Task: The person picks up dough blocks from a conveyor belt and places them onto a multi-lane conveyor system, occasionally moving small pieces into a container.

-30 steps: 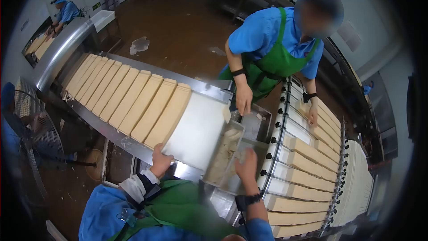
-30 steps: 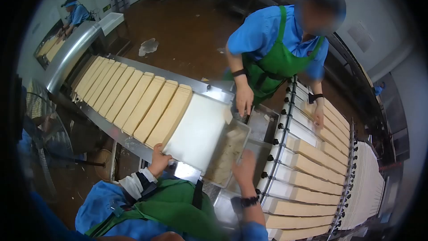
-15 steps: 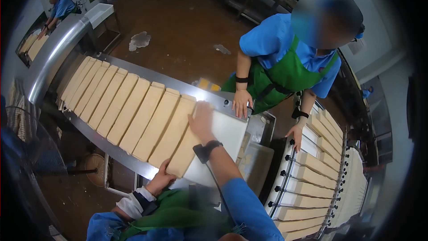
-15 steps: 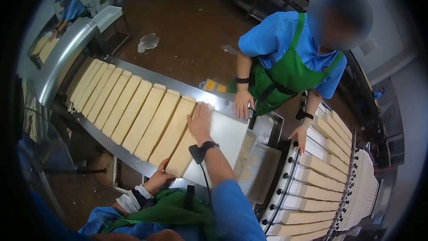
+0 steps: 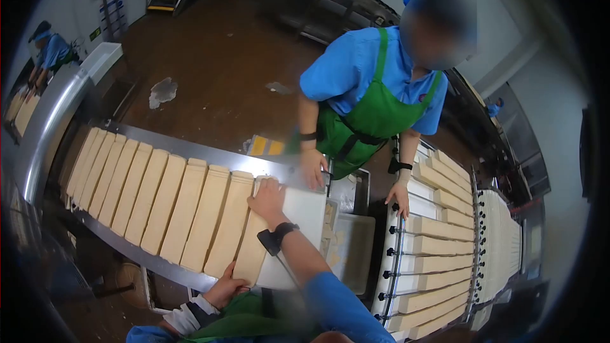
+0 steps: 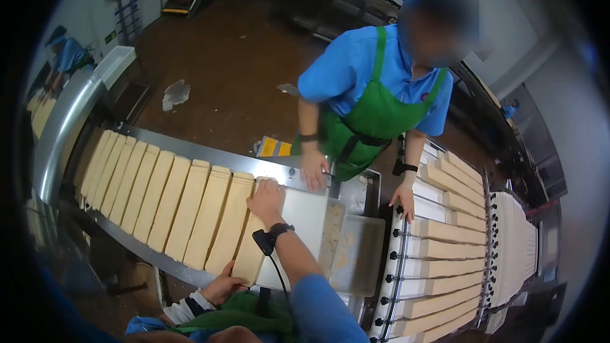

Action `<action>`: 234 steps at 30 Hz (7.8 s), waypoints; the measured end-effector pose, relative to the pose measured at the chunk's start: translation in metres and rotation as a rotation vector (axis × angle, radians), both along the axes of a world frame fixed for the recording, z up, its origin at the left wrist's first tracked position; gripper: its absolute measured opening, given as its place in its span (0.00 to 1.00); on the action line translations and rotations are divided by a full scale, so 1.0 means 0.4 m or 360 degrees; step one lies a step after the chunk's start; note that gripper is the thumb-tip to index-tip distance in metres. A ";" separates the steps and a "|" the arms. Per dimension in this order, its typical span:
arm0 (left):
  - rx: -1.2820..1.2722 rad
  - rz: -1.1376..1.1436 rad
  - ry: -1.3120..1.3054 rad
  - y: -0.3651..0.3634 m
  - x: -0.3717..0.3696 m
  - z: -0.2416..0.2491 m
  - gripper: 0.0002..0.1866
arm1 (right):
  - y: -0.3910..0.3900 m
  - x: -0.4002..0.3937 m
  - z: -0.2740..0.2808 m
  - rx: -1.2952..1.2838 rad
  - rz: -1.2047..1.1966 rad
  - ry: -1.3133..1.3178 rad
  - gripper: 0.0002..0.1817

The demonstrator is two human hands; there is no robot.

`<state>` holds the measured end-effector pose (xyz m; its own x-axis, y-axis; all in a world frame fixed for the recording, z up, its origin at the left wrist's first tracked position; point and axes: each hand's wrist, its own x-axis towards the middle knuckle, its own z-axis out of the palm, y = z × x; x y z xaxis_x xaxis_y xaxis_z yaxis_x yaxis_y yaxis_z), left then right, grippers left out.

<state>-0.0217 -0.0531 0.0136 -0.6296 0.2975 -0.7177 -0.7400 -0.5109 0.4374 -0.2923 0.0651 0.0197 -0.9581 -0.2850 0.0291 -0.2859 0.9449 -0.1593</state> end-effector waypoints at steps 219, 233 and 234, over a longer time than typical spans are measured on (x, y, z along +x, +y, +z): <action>0.0136 -0.2273 0.0115 1.042 0.258 0.384 0.40 | 1.542 1.348 0.315 -0.0532 -0.1172 -0.0718 0.39; -0.0471 -0.2163 0.0923 1.244 0.394 0.148 0.36 | 1.355 1.405 0.312 -0.0073 -0.1265 0.0029 0.18; -0.0511 -0.2058 0.1013 1.247 0.408 0.111 0.36 | 1.310 1.408 0.301 -0.0163 -0.1290 0.0070 0.15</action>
